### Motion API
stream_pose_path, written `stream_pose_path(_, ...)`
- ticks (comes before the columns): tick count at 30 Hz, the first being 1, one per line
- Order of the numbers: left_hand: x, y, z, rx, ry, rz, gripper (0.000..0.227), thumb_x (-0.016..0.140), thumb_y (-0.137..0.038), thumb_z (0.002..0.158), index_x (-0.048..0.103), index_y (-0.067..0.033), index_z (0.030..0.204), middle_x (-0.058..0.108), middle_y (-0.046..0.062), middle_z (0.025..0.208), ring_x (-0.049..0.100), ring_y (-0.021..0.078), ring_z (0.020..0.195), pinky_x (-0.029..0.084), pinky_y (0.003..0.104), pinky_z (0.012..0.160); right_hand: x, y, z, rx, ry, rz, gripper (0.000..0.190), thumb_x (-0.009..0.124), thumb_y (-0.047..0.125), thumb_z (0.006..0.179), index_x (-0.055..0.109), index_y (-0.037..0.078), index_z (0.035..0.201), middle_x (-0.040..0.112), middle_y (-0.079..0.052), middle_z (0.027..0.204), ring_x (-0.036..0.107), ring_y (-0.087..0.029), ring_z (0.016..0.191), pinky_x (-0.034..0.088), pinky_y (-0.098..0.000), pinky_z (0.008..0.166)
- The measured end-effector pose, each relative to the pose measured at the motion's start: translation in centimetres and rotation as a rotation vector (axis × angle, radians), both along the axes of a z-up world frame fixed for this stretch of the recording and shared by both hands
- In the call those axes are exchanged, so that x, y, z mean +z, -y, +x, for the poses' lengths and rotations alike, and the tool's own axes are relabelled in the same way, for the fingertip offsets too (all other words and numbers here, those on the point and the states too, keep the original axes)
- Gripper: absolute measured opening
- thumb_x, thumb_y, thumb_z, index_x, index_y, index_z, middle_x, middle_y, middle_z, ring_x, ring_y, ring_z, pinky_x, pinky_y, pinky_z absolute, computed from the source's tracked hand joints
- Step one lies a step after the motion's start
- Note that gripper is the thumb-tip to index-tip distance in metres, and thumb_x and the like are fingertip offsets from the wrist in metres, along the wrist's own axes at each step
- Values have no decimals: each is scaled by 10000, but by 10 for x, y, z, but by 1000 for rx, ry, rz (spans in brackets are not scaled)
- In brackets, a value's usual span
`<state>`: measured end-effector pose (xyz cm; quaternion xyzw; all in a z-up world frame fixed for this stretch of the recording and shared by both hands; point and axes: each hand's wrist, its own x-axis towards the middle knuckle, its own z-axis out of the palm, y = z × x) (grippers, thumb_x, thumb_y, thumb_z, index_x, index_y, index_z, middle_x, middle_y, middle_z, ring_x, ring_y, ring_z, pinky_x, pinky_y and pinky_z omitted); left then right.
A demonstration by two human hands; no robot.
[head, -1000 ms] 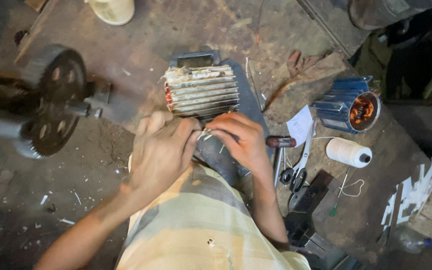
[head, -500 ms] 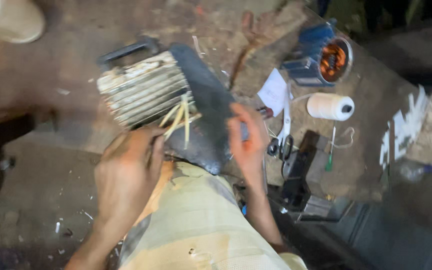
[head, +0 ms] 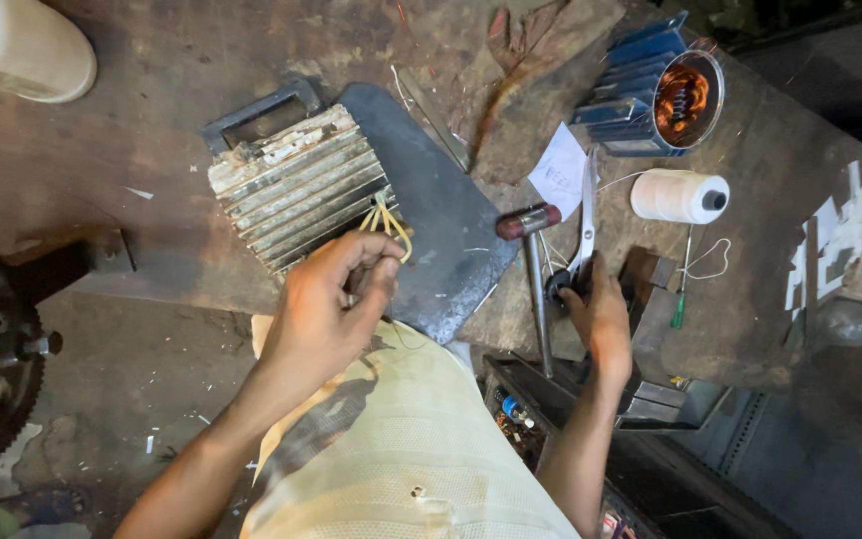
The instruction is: The person strips the insulation from the ends of several thin copper wires using a screwdriver and scissors. They then apply a liquid from a plastic bottle onto the exposed wire ends and continue to scrape the wires with the screwdriver.
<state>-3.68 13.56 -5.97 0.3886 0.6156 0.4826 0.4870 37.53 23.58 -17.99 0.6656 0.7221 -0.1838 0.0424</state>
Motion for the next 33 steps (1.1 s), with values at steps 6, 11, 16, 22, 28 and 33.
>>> stream_pose_path(6,-2,-11,6,9,36,56,185,679,-120,977,714,-77,1154,762,20,925,698,63,771,523,243,621,14,16,10,-283,-174,-237,684,772,158,793,554,32,1428,756,-162,1070,724,-243,942,553,-343,831)
stream_pose_path(11,-6,-14,11,125,-94,192,177,710,-95,961,729,-78,1136,763,61,1020,663,188,859,519,311,729,24,91,29,-587,-943,-490,581,667,54,823,533,24,1388,709,-97,1004,704,-203,852,594,-351,772)
stream_pose_path(16,-20,-10,-1,146,-44,276,196,673,-55,944,713,-68,1136,749,58,1021,666,179,906,530,313,821,26,132,-5,-324,-819,-223,752,960,133,694,548,-4,1308,570,-49,890,555,-150,793,496,-312,713)
stream_pose_path(22,-52,2,-26,17,454,83,163,587,-38,1032,715,-15,1128,713,-7,1002,565,33,829,462,224,711,68,48,-115,423,-491,-101,1021,958,407,553,519,-5,1377,623,-136,1094,626,-278,1020,503,-421,891)
stream_pose_path(28,-71,6,-26,-17,457,43,149,608,-74,1041,718,-26,1130,727,-3,935,625,28,800,529,220,706,101,-14,-208,703,-326,-98,960,957,432,611,571,41,1398,589,-167,1002,603,-369,951,482,-462,823)
stream_pose_path(33,-68,5,-26,-8,550,93,152,585,-65,1061,702,-15,1145,733,7,991,651,46,891,547,239,791,110,-28,-223,803,-281,3,931,953,433,599,593,33,1359,559,-140,913,559,-346,852,435,-460,759)
